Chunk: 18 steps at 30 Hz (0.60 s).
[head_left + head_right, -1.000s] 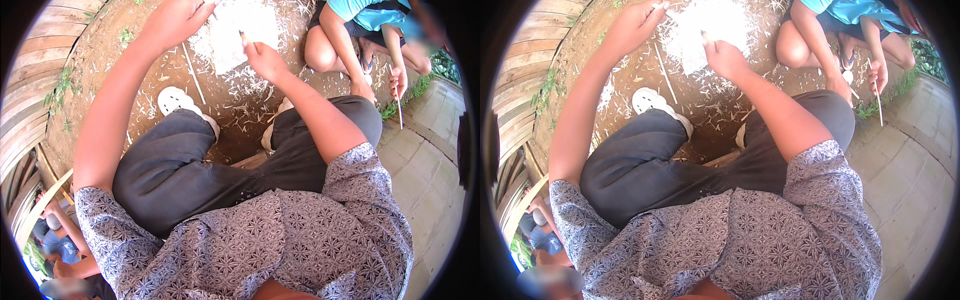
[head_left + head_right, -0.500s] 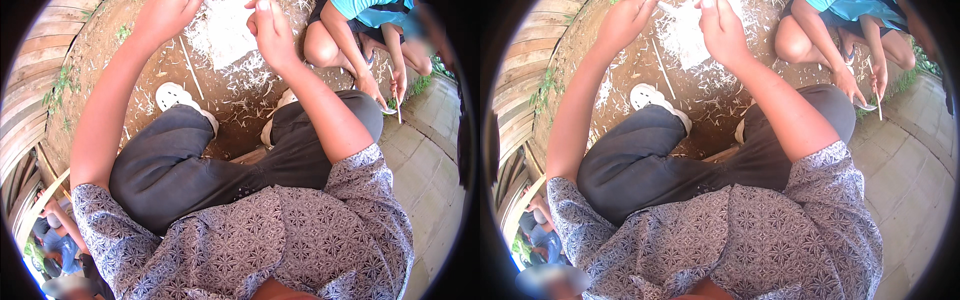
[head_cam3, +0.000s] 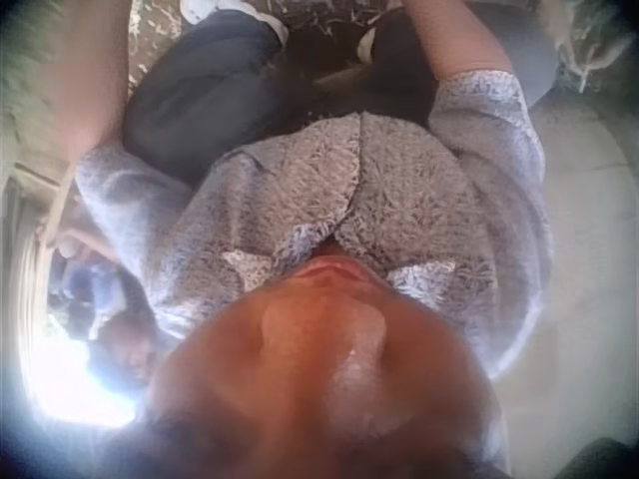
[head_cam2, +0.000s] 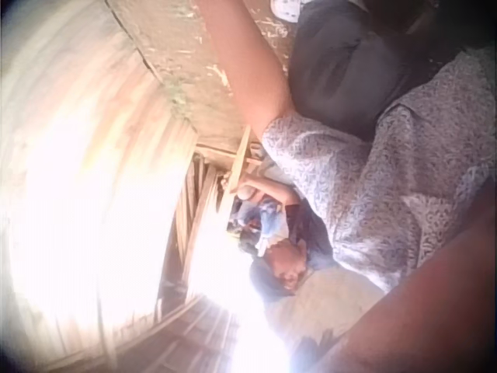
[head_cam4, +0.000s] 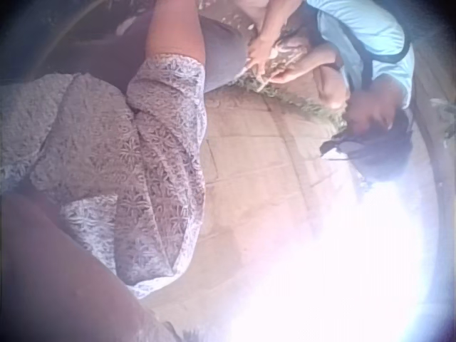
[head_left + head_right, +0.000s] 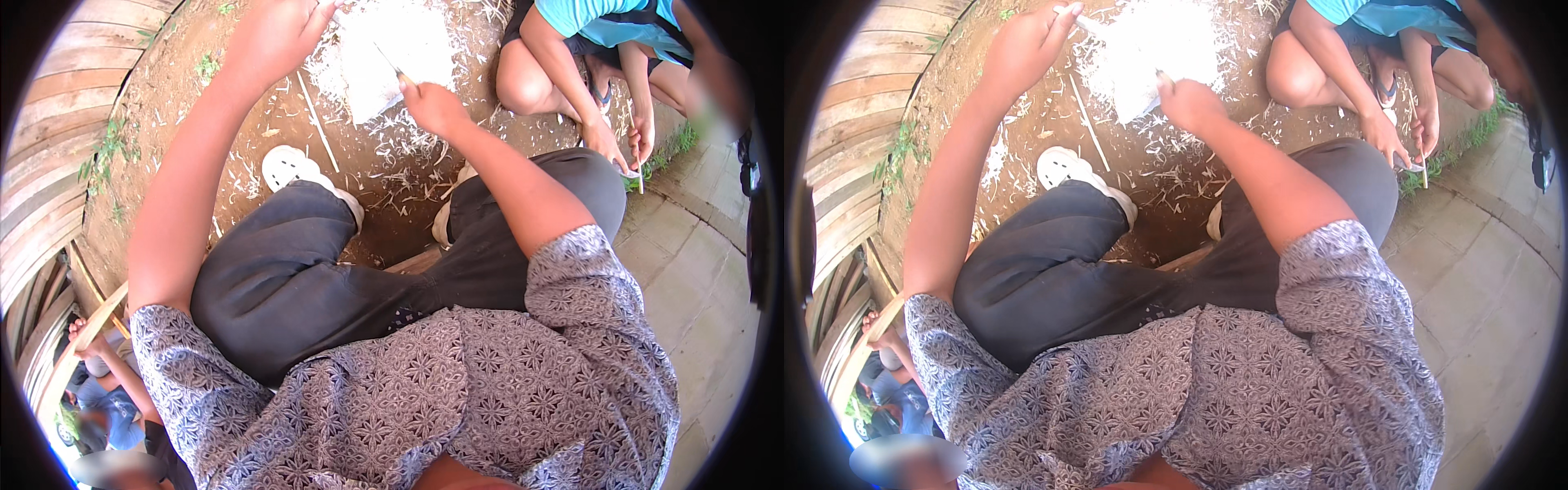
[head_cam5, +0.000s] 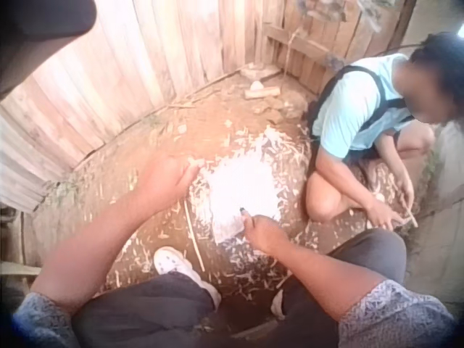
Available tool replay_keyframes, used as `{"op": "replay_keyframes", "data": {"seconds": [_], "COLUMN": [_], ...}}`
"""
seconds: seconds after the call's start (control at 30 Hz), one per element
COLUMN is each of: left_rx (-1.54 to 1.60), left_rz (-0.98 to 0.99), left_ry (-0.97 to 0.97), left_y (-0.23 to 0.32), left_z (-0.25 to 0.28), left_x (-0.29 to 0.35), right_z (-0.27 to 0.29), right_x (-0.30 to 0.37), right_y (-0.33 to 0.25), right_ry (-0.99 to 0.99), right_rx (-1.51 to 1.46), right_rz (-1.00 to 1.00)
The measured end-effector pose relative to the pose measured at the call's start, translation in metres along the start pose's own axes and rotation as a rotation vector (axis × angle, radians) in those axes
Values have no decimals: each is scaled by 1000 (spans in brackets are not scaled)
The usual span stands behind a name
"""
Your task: The person sits on the ground and uses a knife to shave thin strips from a piece of bamboo held in their left hand. They repeatedly scrape the bamboo to create fine shavings that accumulate on the ground.
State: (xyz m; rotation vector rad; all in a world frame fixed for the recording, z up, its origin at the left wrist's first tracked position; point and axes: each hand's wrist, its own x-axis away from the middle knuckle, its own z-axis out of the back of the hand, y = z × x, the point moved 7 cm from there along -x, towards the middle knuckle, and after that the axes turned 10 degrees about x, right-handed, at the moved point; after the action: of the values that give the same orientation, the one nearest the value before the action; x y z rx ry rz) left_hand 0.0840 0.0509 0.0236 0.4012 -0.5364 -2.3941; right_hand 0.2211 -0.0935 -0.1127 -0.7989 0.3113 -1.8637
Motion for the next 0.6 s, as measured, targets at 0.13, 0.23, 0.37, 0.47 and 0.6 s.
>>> {"op": "replay_keyframes", "data": {"seconds": [0.13, 0.23, 0.37, 0.47, 0.6], "left_rx": [17, -34, 40, 45, -62], "left_rz": [24, -12, 13, 135, 67], "left_ry": [5, 27, 16, 21, 61], "left_y": [0, 3, 3, -4, -1], "left_z": [-2, 1, 1, -2, 0], "left_x": [3, 2, 0, 4, 3], "right_z": [12, 7, 2, 31, -11], "right_x": [6, 1, -4, 4, -1], "right_y": [-6, 1, 2, -10, 3], "right_ry": [255, 181, 44, 397, -146], "right_rx": [-428, -217, -23, -433, 114], "right_rz": [200, 99, 14, 234, -102]}}
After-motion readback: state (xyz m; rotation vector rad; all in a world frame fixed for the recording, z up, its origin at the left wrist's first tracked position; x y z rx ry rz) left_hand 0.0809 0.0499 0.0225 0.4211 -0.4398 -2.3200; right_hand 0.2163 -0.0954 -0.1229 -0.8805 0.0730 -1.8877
